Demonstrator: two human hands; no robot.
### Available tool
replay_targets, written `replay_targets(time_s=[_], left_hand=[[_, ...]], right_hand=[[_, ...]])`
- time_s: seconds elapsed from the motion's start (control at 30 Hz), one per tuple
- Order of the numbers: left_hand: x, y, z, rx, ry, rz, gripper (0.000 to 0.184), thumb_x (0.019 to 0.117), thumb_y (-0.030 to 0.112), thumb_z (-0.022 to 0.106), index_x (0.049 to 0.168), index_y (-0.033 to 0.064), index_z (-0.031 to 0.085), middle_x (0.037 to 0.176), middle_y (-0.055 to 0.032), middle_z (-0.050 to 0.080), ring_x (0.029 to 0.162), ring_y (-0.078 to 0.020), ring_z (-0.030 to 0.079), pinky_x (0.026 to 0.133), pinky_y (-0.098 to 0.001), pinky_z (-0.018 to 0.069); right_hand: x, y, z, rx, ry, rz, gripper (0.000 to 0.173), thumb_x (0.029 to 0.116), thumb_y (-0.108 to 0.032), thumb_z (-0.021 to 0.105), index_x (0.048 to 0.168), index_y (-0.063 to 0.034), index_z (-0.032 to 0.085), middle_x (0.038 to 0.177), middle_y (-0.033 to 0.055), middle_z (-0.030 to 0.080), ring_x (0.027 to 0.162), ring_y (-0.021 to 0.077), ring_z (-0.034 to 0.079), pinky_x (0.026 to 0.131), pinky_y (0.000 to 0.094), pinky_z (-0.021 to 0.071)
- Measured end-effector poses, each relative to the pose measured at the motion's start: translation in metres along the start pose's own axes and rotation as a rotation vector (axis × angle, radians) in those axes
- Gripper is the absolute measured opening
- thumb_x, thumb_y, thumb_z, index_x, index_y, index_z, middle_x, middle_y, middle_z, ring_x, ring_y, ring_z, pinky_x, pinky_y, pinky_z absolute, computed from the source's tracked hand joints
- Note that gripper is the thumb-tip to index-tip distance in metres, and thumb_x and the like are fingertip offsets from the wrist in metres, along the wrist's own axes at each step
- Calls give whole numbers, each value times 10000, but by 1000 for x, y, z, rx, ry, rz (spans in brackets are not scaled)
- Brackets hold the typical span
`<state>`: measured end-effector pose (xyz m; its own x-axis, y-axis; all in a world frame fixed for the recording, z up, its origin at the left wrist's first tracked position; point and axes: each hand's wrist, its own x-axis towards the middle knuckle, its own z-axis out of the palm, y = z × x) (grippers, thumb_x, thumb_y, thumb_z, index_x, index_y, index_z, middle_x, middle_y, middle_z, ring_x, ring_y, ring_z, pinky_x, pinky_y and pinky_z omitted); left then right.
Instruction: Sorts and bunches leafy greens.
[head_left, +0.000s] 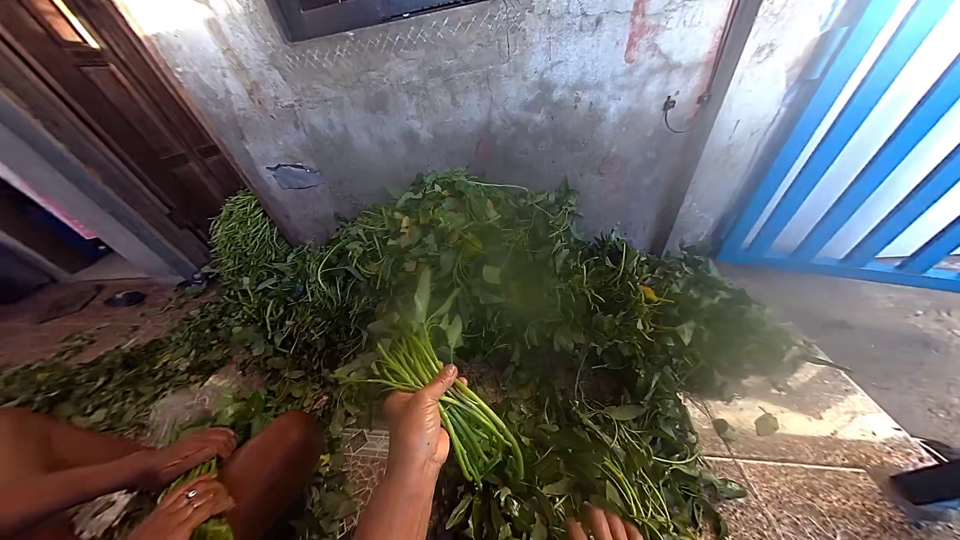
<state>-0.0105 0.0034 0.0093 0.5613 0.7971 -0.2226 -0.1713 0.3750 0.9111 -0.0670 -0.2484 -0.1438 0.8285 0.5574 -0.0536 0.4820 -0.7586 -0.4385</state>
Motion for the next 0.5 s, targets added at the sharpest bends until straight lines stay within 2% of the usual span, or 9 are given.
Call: replay_targets(time_s=[0.03,0.13,0.23,0.37,0.43,0.5], left_hand=[[-3,-4,1,9,-26,-20,306,842,-141,721,1118,-121,590,877,-244,711,676,-320,727,626,-425,649],[-15,-19,8,20,-125,-74,301,832,-147,731,1104,-133,602,894,-254,713,692,-333,730,649,-450,654],[-24,-27,14,26,-191,-94,274,823,-153,735,1066,-152,608,877,-259,718,706,-328,734,681,-439,654],[-26,-32,15,12,-191,-94,320,797,-179,739,1085,-155,601,905,-264,720,727,-330,738,693,-433,655],[-27,-34,14,12,-187,-94,332,789,-184,742,1087,-153,599,914,-264,718,733,-332,738,693,-430,656],[-26,-34,14,21,-192,-100,316,803,-173,737,1086,-145,599,912,-262,716,733,-329,737,691,-424,654]], right_hand=[[6,-5,-7,14,172,-89,498,934,-451,690,1242,-61,709,1220,287,661,1157,494,621,984,666,474],[43,-43,-45,61,617,-260,312,938,-325,713,1207,-168,740,1095,154,708,1015,321,689,857,481,579],[81,-65,-51,30,855,-285,210,951,-306,677,1116,-210,765,987,70,694,902,234,669,757,386,562],[104,-72,-39,-1,952,-227,142,925,-268,657,946,-185,770,888,31,681,830,207,653,684,353,531],[102,-75,-38,19,921,-214,122,893,-246,649,879,-181,751,869,18,676,824,202,652,669,355,526],[91,-84,-43,112,848,-210,107,881,-244,642,867,-179,726,873,4,673,841,184,650,680,353,521]])
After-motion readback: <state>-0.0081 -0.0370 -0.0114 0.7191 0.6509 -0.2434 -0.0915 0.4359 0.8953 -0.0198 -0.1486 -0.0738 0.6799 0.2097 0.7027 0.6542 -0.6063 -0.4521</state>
